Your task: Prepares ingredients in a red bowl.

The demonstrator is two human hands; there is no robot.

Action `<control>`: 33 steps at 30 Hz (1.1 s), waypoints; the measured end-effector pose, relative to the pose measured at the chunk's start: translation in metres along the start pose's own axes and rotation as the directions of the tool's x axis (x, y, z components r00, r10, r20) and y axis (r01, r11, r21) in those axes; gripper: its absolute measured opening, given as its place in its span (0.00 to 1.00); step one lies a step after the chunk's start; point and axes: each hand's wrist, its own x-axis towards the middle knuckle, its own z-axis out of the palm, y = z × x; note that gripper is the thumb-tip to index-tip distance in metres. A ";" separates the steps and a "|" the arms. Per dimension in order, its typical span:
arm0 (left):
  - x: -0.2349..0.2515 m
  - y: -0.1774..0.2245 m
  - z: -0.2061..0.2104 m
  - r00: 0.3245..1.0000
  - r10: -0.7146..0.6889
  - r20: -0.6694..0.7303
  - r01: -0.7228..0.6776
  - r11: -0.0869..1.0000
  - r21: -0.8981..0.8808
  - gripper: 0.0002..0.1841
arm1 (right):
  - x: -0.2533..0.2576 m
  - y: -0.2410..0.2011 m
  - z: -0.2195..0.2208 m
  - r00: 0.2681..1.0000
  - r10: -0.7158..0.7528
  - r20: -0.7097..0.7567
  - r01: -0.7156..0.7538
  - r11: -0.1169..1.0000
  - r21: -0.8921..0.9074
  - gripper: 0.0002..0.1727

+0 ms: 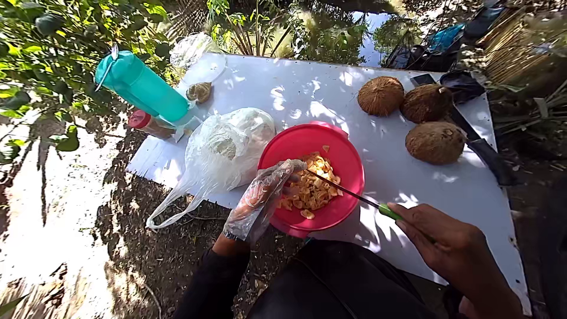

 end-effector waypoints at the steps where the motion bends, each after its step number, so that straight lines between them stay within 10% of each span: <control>1: -0.001 0.000 0.001 1.000 -0.004 0.003 0.004 1.000 0.016 0.22 | 0.001 0.000 0.000 1.000 0.010 -0.011 -0.010 1.000 -0.004 0.19; 18: 0.013 0.000 -0.002 0.986 -0.009 -0.164 -0.024 0.980 -0.199 0.27 | -0.002 0.003 0.002 0.999 0.002 0.047 -0.005 0.998 0.058 0.19; 33: 0.027 0.004 0.003 0.985 -0.023 -0.170 -0.076 0.829 -0.554 0.39 | 0.079 0.021 0.040 0.990 -0.129 0.063 0.142 0.945 -0.294 0.15</control>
